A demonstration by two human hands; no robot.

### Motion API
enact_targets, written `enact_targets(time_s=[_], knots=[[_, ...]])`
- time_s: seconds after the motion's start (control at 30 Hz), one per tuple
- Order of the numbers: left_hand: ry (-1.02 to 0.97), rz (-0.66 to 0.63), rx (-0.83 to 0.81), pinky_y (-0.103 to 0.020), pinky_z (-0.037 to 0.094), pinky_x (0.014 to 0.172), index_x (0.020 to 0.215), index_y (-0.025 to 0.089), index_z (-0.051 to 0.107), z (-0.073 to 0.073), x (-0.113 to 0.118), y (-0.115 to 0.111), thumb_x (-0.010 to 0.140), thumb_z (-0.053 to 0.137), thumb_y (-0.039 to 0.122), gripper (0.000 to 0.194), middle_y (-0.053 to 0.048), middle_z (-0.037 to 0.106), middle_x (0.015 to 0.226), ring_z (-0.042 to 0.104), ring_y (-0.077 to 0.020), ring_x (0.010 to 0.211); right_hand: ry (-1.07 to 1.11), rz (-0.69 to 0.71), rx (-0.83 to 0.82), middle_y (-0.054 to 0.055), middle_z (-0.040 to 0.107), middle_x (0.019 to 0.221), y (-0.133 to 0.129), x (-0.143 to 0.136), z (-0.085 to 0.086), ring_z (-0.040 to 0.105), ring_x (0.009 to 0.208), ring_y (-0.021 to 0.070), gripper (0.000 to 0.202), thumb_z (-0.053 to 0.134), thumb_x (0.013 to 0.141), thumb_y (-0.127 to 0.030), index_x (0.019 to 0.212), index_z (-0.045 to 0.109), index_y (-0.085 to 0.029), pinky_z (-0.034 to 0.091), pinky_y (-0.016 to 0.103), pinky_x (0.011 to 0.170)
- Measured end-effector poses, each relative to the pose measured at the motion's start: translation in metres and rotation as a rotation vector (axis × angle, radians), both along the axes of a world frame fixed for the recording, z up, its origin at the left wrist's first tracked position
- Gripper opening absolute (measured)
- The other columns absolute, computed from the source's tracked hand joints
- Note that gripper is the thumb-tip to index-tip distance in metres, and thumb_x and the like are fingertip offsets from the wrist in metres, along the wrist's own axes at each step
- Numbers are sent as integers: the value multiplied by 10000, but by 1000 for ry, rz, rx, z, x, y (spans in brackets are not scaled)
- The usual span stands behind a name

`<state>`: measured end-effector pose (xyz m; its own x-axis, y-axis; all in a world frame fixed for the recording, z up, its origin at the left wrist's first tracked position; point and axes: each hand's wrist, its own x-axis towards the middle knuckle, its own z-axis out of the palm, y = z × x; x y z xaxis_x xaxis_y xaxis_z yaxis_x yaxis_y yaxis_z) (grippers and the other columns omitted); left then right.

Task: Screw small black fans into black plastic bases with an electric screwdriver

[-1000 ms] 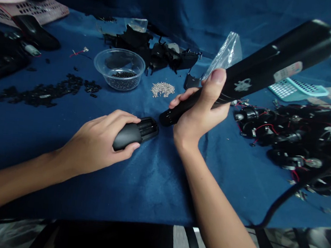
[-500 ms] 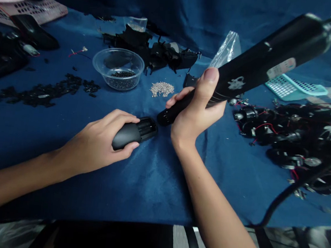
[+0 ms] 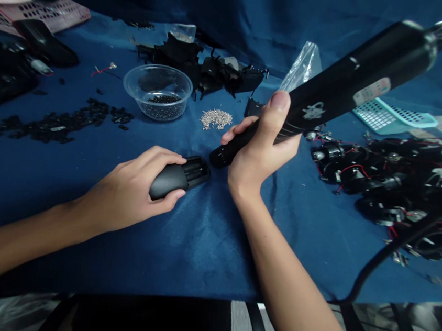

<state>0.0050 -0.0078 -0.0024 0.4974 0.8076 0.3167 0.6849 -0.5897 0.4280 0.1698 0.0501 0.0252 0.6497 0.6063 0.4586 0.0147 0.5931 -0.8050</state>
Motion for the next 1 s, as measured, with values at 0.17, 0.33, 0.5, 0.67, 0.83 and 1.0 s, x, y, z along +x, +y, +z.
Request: enact_targets(time_s=[0.17, 0.33, 0.5, 0.67, 0.83, 1.0], knots=[[9, 9, -4, -383, 525, 924, 1206, 193, 541, 1, 0, -1, 840, 618, 313, 393, -58, 596, 1201, 640, -235, 997, 2, -16, 32, -83, 450, 460, 1, -1, -1, 467, 332, 100, 362, 451, 886, -541, 720, 454, -219, 357, 229, 317], [6, 11, 0, -382, 523, 926, 1205, 189, 544, 1, 1, -1, 840, 616, 307, 390, -57, 600, 1199, 642, -232, 984, -7, -14, 58, -77, 455, 456, 2, 0, -1, 465, 325, 105, 353, 465, 888, -521, 719, 458, -211, 351, 235, 304], [9, 12, -5, -372, 523, 933, 1208, 197, 538, 1, 1, -1, 843, 615, 320, 393, -46, 596, 1202, 642, -225, 989, -12, 14, 61, -77, 465, 457, 3, 3, -3, 483, 328, 107, 349, 470, 890, -517, 732, 452, -206, 371, 231, 304], [16, 16, -10, -368, 522, 935, 1206, 200, 535, 1, 1, -1, 844, 613, 320, 389, -46, 596, 1199, 642, -224, 994, -20, 32, 48, -79, 470, 462, 3, 5, -3, 500, 340, 104, 353, 447, 900, -523, 746, 442, -206, 390, 222, 322], [18, 22, -18, -368, 519, 941, 1209, 197, 533, 2, 1, -1, 848, 603, 320, 388, -39, 594, 1203, 640, -224, 998, -11, 33, 47, -75, 468, 464, 3, 5, -3, 502, 338, 118, 362, 470, 886, -541, 740, 438, -211, 387, 234, 310], [15, 21, -12, -363, 517, 939, 1205, 195, 538, 2, 1, -2, 848, 603, 321, 384, -42, 596, 1196, 640, -221, 993, -32, 28, 48, -72, 471, 465, 3, 5, -3, 504, 338, 121, 366, 471, 881, -545, 728, 437, -214, 389, 235, 311]])
